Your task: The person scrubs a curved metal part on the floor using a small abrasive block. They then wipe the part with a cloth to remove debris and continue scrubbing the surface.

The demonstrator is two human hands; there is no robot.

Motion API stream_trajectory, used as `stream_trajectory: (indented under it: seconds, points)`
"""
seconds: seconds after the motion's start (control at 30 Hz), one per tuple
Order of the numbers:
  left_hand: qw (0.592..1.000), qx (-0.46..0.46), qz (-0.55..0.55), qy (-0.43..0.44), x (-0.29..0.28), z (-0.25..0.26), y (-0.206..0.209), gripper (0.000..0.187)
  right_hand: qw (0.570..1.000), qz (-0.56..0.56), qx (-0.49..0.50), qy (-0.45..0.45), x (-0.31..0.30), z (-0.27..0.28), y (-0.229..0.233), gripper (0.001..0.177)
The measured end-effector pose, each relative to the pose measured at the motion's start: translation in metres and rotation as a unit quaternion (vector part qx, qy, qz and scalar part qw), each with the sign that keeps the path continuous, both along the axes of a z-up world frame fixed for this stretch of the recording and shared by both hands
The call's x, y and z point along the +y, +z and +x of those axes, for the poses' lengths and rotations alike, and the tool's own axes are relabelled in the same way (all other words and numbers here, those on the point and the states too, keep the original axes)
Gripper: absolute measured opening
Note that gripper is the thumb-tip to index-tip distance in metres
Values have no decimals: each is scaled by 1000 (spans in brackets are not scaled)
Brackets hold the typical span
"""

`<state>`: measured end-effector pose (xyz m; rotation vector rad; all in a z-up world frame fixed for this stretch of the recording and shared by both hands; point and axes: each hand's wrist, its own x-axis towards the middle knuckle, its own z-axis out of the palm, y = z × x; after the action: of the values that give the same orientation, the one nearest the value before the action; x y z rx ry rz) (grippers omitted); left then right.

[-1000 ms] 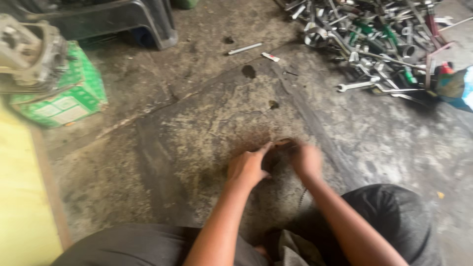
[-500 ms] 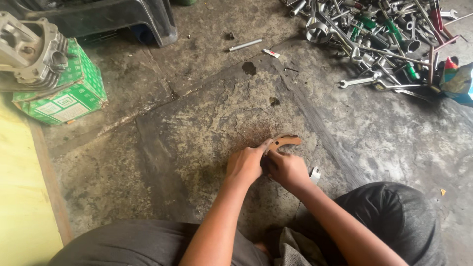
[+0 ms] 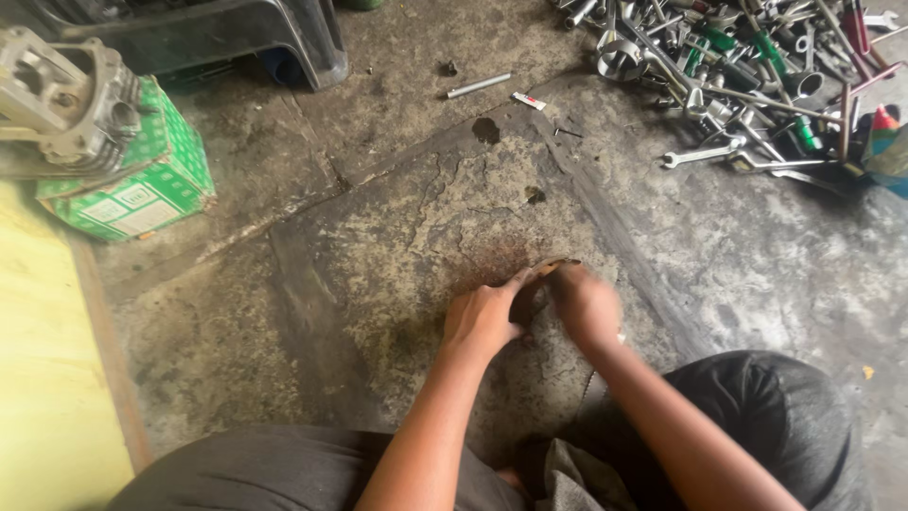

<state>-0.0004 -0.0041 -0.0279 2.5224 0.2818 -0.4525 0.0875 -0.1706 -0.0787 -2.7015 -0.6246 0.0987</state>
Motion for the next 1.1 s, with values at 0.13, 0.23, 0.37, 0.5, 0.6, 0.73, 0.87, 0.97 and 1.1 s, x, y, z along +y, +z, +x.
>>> stream_trajectory:
  seconds: [0.13,0.23,0.37,0.5,0.6,0.73,0.87,0.97,1.1]
  points:
    - [1000,7,9,-3,0,0,2,90,992,54,-34,111,-1,-13,4,22]
    - [1000,2,7,-4,1,-1,5,95,995,95,-25,-3,1,1,19,22]
    - [1000,7,-12,13,0,2,-2,94,992,114,-12,-48,5,6,22,19]
    - [999,25,-16,16,0,2,-4,92,983,164,-29,77,6,-1,17,25]
    - [1000,13,-4,13,1,1,0,91,976,194,39,91,6,-3,15,23]
    - [1000,-6,-5,10,2,0,6,96,980,176,71,-62,1,22,4,12]
    - [1000,1,-7,3,3,2,6,91,992,113,57,9,-2,15,-10,18]
    - [999,44,-25,14,0,2,10,93,974,169,111,-98,-2,23,0,14]
    - [998,48,-29,28,-3,6,5,91,982,168,-56,65,9,3,-12,14]
